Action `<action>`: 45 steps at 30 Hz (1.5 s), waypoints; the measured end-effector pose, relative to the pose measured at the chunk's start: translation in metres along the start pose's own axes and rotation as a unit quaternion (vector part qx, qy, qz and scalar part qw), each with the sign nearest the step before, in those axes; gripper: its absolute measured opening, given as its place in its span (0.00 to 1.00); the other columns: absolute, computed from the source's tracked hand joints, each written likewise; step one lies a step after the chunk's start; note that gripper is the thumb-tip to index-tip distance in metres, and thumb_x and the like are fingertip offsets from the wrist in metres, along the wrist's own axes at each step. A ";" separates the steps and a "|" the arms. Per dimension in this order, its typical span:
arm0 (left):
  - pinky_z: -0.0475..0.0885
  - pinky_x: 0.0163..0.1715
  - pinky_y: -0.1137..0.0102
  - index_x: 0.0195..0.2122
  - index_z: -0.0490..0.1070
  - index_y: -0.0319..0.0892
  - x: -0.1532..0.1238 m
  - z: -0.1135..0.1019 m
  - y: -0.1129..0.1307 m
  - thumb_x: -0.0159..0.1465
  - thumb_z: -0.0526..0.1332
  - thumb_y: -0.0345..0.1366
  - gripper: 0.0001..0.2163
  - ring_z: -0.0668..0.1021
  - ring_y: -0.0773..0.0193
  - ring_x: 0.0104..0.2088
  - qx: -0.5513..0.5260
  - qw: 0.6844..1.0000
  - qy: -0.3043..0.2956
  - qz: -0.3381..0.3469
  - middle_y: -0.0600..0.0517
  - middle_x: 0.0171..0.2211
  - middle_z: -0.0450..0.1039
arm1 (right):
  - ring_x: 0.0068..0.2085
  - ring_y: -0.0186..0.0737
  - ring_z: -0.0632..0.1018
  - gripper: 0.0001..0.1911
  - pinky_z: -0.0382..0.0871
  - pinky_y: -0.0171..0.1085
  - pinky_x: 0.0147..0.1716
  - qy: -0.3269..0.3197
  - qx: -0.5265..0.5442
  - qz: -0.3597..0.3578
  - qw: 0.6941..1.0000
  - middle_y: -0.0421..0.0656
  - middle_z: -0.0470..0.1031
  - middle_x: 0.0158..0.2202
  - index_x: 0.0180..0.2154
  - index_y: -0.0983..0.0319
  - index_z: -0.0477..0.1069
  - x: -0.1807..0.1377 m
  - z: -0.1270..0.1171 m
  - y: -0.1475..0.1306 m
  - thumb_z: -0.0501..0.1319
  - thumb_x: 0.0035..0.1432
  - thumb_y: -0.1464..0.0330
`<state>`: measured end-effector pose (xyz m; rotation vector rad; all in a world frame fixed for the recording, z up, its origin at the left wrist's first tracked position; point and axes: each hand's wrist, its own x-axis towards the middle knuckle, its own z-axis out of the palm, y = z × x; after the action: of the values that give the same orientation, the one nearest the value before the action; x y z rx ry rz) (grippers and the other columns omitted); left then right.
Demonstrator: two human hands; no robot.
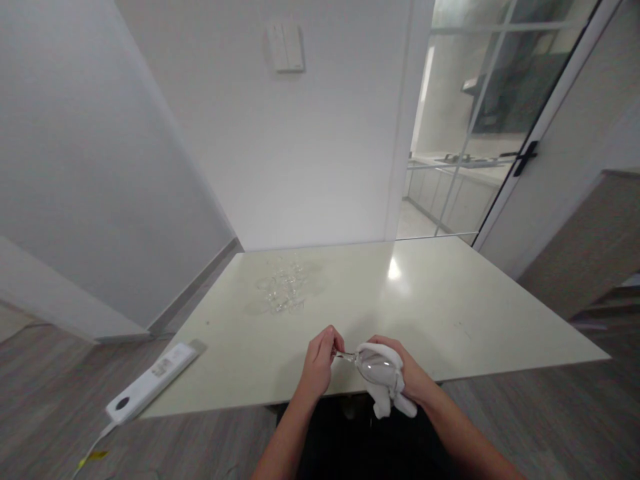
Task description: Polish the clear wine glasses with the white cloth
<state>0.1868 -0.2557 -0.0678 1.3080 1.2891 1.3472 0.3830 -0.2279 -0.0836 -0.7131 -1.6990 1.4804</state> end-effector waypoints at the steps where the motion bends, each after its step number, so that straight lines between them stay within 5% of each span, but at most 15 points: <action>1: 0.54 0.20 0.74 0.23 0.66 0.40 0.002 0.000 -0.003 0.67 0.49 0.50 0.22 0.61 0.69 0.22 -0.015 1.000 0.011 -0.008 0.54 0.21 0.61 | 0.32 0.36 0.71 0.11 0.64 0.33 0.32 0.015 0.001 0.000 1.000 0.38 0.72 0.30 0.35 0.62 0.71 0.001 0.001 0.000 0.67 0.48 0.66; 5: 0.51 0.18 0.76 0.21 0.64 0.40 0.010 -0.001 -0.017 0.64 0.52 0.52 0.22 0.61 0.71 0.21 -0.086 0.989 0.107 -0.063 0.54 0.22 0.63 | 0.35 0.39 0.75 0.15 0.70 0.36 0.38 0.105 0.007 -0.028 0.994 0.41 0.76 0.34 0.40 0.61 0.72 0.014 0.001 0.002 0.65 0.50 0.64; 7: 0.50 0.18 0.77 0.21 0.63 0.40 0.014 -0.002 -0.023 0.63 0.53 0.52 0.22 0.61 0.72 0.20 -0.107 0.981 0.143 -0.080 0.54 0.22 0.62 | 0.38 0.40 0.76 0.17 0.70 0.37 0.42 0.098 0.014 -0.032 0.995 0.42 0.77 0.37 0.45 0.61 0.72 0.021 0.001 0.001 0.64 0.51 0.64; 11: 0.50 0.17 0.77 0.21 0.63 0.40 0.017 -0.003 -0.024 0.62 0.53 0.53 0.22 0.59 0.73 0.19 -0.107 0.985 0.102 -0.084 0.55 0.21 0.63 | 0.37 0.40 0.76 0.13 0.71 0.36 0.38 -0.004 0.008 -0.001 1.000 0.42 0.77 0.35 0.38 0.62 0.74 0.031 -0.001 -0.001 0.65 0.48 0.66; 17: 0.51 0.18 0.77 0.21 0.64 0.39 0.017 -0.008 -0.014 0.62 0.53 0.53 0.22 0.60 0.73 0.19 -0.084 0.992 0.069 -0.058 0.55 0.21 0.63 | 0.38 0.44 0.77 0.14 0.72 0.40 0.41 0.099 -0.030 0.040 0.994 0.43 0.78 0.35 0.35 0.61 0.74 0.028 0.000 0.013 0.67 0.42 0.67; 21: 0.51 0.18 0.77 0.21 0.62 0.40 0.018 -0.013 -0.013 0.62 0.54 0.51 0.20 0.61 0.71 0.20 -0.083 0.990 0.105 -0.050 0.55 0.21 0.62 | 0.39 0.42 0.77 0.15 0.71 0.39 0.42 0.042 0.021 -0.007 0.999 0.44 0.78 0.38 0.43 0.61 0.73 0.030 0.004 0.010 0.63 0.51 0.67; 26: 0.50 0.18 0.77 0.21 0.60 0.40 0.017 -0.007 -0.020 0.63 0.52 0.52 0.21 0.59 0.72 0.19 -0.094 0.984 0.133 -0.076 0.56 0.21 0.61 | 0.44 0.42 0.75 0.23 0.69 0.38 0.45 -0.017 0.005 -0.060 0.998 0.44 0.76 0.43 0.47 0.62 0.71 0.033 0.005 -0.009 0.67 0.47 0.68; 31: 0.52 0.19 0.77 0.22 0.60 0.41 0.009 0.003 -0.021 0.65 0.50 0.52 0.21 0.60 0.71 0.20 -0.091 0.989 0.097 -0.060 0.57 0.20 0.58 | 0.38 0.40 0.75 0.12 0.68 0.36 0.39 0.019 0.004 -0.027 0.999 0.41 0.75 0.34 0.37 0.63 0.75 0.035 -0.002 -0.005 0.67 0.48 0.66; 38: 0.52 0.20 0.73 0.21 0.58 0.41 -0.001 0.003 -0.007 0.68 0.49 0.48 0.21 0.58 0.69 0.21 -0.098 0.982 0.144 0.067 0.56 0.20 0.55 | 0.39 0.41 0.77 0.18 0.69 0.37 0.41 -0.059 0.057 0.000 0.997 0.43 0.78 0.38 0.41 0.62 0.75 0.034 -0.001 -0.003 0.69 0.45 0.66; 42: 0.52 0.20 0.73 0.21 0.58 0.42 -0.001 0.001 -0.009 0.68 0.48 0.47 0.21 0.58 0.69 0.21 -0.094 0.982 0.152 0.058 0.55 0.19 0.56 | 0.45 0.43 0.76 0.26 0.68 0.39 0.47 -0.078 0.060 -0.002 0.995 0.44 0.76 0.45 0.47 0.60 0.72 0.028 0.001 -0.009 0.70 0.44 0.65; 45: 0.53 0.20 0.73 0.21 0.57 0.42 -0.003 0.003 -0.013 0.68 0.49 0.47 0.20 0.59 0.69 0.21 -0.112 0.984 0.134 0.046 0.56 0.20 0.56 | 0.46 0.45 0.76 0.23 0.68 0.43 0.50 -0.068 0.047 0.010 0.997 0.44 0.77 0.44 0.46 0.59 0.73 0.025 -0.003 -0.004 0.69 0.45 0.64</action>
<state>0.1891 -0.2563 -0.0810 1.0682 1.2221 1.7265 0.3721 -0.2063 -0.0755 -0.5929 -1.7141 1.6430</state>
